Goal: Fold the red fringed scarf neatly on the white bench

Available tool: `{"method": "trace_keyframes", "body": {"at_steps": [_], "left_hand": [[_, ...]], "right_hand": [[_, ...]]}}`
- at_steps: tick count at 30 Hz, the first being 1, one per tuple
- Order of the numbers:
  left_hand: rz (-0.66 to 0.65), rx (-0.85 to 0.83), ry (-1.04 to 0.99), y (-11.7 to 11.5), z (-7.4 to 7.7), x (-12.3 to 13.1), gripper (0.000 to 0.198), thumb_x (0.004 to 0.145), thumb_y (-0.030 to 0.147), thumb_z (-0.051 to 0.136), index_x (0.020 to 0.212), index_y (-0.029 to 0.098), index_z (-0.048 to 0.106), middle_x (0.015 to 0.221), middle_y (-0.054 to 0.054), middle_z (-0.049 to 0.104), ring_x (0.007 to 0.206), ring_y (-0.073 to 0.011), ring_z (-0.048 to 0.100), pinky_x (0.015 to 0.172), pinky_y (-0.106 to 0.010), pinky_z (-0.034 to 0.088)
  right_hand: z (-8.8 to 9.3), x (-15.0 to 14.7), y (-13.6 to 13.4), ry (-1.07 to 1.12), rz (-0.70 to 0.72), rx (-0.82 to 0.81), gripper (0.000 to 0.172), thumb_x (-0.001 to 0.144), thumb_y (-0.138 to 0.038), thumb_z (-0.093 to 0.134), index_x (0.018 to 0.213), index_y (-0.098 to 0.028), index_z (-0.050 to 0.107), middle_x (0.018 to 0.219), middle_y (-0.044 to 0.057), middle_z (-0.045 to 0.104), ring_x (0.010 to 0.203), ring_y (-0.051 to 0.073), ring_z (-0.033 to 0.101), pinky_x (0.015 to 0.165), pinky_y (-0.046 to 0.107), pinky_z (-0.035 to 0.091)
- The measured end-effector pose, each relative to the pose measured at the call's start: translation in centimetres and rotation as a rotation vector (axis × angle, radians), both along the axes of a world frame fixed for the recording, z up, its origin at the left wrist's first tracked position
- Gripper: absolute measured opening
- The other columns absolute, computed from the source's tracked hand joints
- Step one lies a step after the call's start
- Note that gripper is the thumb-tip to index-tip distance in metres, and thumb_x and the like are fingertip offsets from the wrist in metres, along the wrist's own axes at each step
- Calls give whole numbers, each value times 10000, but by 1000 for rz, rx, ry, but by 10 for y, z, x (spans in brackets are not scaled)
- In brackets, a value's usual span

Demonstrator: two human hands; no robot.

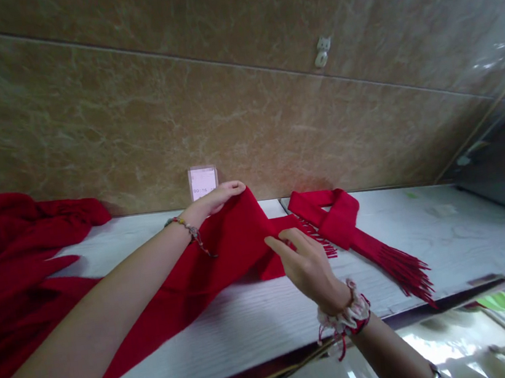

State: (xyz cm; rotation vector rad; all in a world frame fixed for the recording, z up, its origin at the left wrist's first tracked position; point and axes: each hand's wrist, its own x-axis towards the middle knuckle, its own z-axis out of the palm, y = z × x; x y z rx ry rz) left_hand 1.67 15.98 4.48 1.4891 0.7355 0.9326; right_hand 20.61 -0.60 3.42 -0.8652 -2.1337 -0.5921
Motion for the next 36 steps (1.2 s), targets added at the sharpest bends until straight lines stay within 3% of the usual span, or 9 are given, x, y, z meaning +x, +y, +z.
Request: {"method": "trace_keyframes", "body": {"at_steps": [4,7,12,16,21,24,28,33,36], "left_hand": [[55,214,176,10,10,54,147,783,256,487,809,137,569,738,1,590,660,-98,521,684,-234,427],[52,293,311,19,6,92,173,797,227,455,838,120,584,799,-21,612,706,-104,533,716,-240,431],[39,319,466,30,-26,138,119,742,147,497,756,104,607,776,-35,637,739,-129,555,754,-255,430],[50,357,602,29,-56,151,105,697,100,525,730,130,620,775,-36,655,781,-156,581,774,-258,430],[87,407,712,27,-70,149,156,736,126,532,867,160,609,907,-46,660,847,-156,591,781,-238,427],[108,425,758,26,-69,147,226,763,177,542,987,167,570,950,-52,653,852,-151,595,766,-227,431],[154,417,838,21,-64,134,256,793,302,526,1006,165,560,931,-78,652,862,-188,600,753,-263,439],[282,430,944,1,-59,83,489,805,348,491,1240,148,390,1199,-160,517,1044,-256,526,856,-353,391],[338,447,1107,-22,-64,38,539,835,405,410,1296,142,319,1208,-170,499,1088,-269,494,880,-370,375]], "right_hand": [[0,39,0,28,-118,-7,325,806,-28,379,929,-175,641,802,67,541,709,141,534,572,232,462],[-9,63,-3,49,-197,-90,321,808,-44,372,902,-172,651,795,67,542,686,139,531,563,232,457],[-42,90,-1,159,-275,-255,289,819,-111,379,844,-187,656,765,57,562,636,136,544,550,242,453],[-68,100,5,342,-269,-372,268,798,-149,385,754,-187,647,709,50,579,649,148,565,573,260,471],[-80,100,9,569,-279,-558,218,763,-252,441,782,-180,646,758,66,610,627,148,564,480,239,448],[-79,100,19,707,-327,-653,284,739,-319,462,921,-171,624,798,71,626,619,152,568,496,256,460],[-78,103,36,801,-380,-768,329,699,-347,493,961,-168,582,659,14,620,546,148,558,509,269,455],[-80,101,47,813,-317,-747,288,653,-257,509,922,-173,566,574,-41,546,540,133,538,568,264,435],[-79,100,48,823,-352,-784,301,619,-215,516,912,-171,563,535,-70,484,493,120,492,532,251,406]]}}
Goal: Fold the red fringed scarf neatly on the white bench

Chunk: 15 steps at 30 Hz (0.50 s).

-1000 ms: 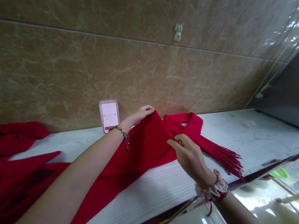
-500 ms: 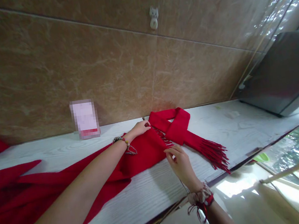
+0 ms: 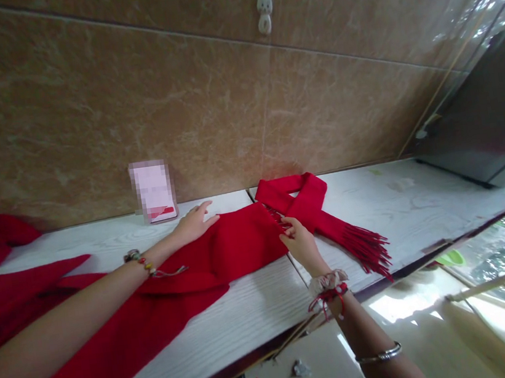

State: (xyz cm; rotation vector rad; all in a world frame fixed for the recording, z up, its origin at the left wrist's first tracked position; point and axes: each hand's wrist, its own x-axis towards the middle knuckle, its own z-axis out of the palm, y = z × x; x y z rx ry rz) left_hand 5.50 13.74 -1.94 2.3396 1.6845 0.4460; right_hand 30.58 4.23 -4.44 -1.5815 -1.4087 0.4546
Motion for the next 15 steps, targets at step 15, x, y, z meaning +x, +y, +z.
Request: {"method": "trace_keyframes", "body": {"at_steps": [15], "left_hand": [[-83,-30,-66,0,26,-101,303,793,361,353,814,182,597,904,-49,657,843,-201,576,781,-269,421]], "right_hand": [[20,-13,-3,-376,-39,-153,246,612,-111,559,842,-177,616,515,-63,525,528,128,537,554,239,421]]}}
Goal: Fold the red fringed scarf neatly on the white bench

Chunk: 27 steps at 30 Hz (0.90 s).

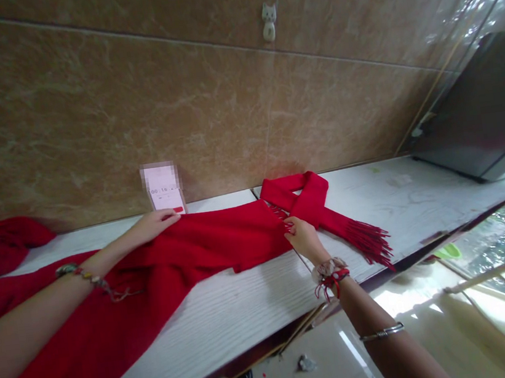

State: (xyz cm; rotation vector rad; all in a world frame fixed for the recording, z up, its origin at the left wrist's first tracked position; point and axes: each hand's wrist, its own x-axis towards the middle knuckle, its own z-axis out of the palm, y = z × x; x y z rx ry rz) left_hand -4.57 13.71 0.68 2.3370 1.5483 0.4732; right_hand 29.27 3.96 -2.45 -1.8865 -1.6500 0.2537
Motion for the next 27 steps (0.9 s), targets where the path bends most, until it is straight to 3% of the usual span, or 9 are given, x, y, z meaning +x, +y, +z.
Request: {"method": "trace_keyframes", "body": {"at_steps": [3,6,10,13,16,19,23,27], "left_hand": [[-59,-44,109,18,3,-2,306,758,376,410,841,167,618,902,-70,663,847,-221,581,788,-283,419],[-107,-58,208,15,-10,13,425,754,401,445,1058,134,575,1072,-121,608,991,-245,544,864,-309,392],[-137,72,219,-30,-28,47,577,794,482,405,1285,180,395,1350,-145,371,1216,-292,357,977,-427,293],[-356,72,252,-72,-34,69,700,730,531,502,1334,233,314,1427,-119,247,1289,-323,222,997,-466,268],[-374,133,337,-96,-31,82,537,797,265,464,1316,201,343,1381,-134,322,1230,-280,343,938,-392,370],[-317,176,411,-103,-23,85,466,770,54,375,1204,197,468,1271,-123,439,1097,-239,476,793,-328,464],[-427,149,411,-105,-20,86,439,750,11,342,1076,213,556,1049,-90,553,902,-199,563,725,-304,477],[-478,145,413,-108,-26,84,518,730,13,382,1167,258,509,1110,-99,535,980,-218,539,782,-326,456]], "right_hand": [[-6,1,4,-90,10,28,269,614,-95,572,864,-177,627,578,-36,571,579,136,565,580,244,439],[-8,4,8,-136,16,50,279,612,-72,574,856,-191,636,673,-4,629,648,145,598,630,250,455],[2,5,14,-87,23,-3,252,655,-121,588,886,-212,631,672,-9,651,669,153,622,637,247,462],[9,1,20,-66,36,-18,243,684,-162,590,920,-211,621,634,-22,642,646,150,620,628,245,461],[10,-3,24,-72,58,-22,287,671,-116,586,948,-186,614,619,-24,629,641,143,611,644,243,460],[9,-3,28,-54,65,-31,330,651,-61,567,958,-172,613,596,-32,615,638,137,604,657,240,460],[11,1,33,-32,81,-80,358,632,-35,561,954,-177,621,566,-42,603,628,136,603,647,228,456],[17,-1,38,-38,94,-94,353,692,-85,543,1026,-184,601,653,-17,642,660,142,613,640,226,452]]}}
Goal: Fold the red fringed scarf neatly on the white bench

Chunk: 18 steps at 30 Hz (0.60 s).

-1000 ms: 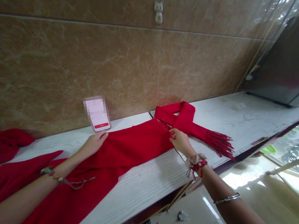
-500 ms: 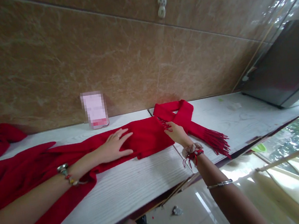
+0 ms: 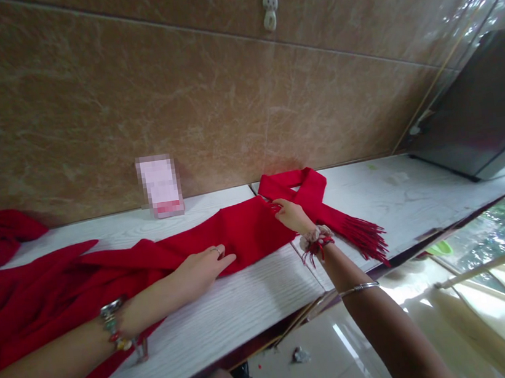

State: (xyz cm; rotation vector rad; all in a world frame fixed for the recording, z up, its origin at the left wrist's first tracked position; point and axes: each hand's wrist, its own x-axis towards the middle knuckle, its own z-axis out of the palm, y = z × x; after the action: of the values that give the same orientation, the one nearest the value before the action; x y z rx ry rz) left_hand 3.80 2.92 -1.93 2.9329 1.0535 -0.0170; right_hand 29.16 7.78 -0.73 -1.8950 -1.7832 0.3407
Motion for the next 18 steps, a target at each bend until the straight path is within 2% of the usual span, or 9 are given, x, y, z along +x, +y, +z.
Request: {"method": "trace_keyframes", "body": {"at_steps": [3,6,8,9,11,12,14,18], "left_hand": [[51,-49,48,3,7,-3,513,721,94,476,1205,262,474,1216,-111,471,1065,-257,489,809,-361,443],[68,-208,7,14,21,0,461,745,362,542,1184,238,479,1301,-118,403,1145,-293,424,859,-406,418],[191,-244,-100,26,25,8,495,800,490,435,1196,194,462,1326,-148,380,1175,-306,399,886,-432,396],[304,-209,-165,33,24,14,511,834,499,365,1221,172,437,1340,-169,364,1199,-322,372,899,-459,377],[482,-127,-248,46,16,25,551,857,505,313,1292,169,356,1404,-187,269,1270,-375,245,920,-539,320],[489,-117,-248,52,9,29,572,854,510,324,1322,181,318,1433,-180,211,1294,-388,175,933,-567,286],[412,-110,-232,62,-7,33,575,856,507,332,1348,214,286,1461,-144,147,1317,-372,101,975,-568,225],[325,-85,-233,70,-27,27,546,868,515,289,1358,273,278,1472,-82,136,1318,-359,106,1014,-537,184]], "right_hand": [[4,-7,8,-42,11,24,357,735,-177,553,1091,-179,570,733,15,666,707,165,626,650,242,455],[5,-16,22,-130,-5,53,374,748,-221,557,1118,-165,553,786,52,678,752,195,635,665,263,460],[3,-21,32,-184,-24,63,384,752,-207,548,1129,-140,544,809,85,681,791,222,638,681,283,464],[2,-23,37,-202,-30,66,387,747,-184,543,1130,-128,544,814,101,681,802,233,639,685,290,465],[-2,-25,44,-217,-35,68,393,723,-113,528,1114,-113,556,810,126,680,800,244,642,679,293,468],[-4,-26,46,-221,-37,70,396,710,-81,515,1102,-112,565,803,134,679,790,245,644,671,291,470],[-8,-25,48,-236,-39,78,394,703,-43,487,1080,-110,575,793,144,675,777,242,643,667,291,473],[-16,-26,43,-277,-30,114,424,725,-8,413,1122,-94,538,900,166,645,837,221,619,718,295,463]]}}
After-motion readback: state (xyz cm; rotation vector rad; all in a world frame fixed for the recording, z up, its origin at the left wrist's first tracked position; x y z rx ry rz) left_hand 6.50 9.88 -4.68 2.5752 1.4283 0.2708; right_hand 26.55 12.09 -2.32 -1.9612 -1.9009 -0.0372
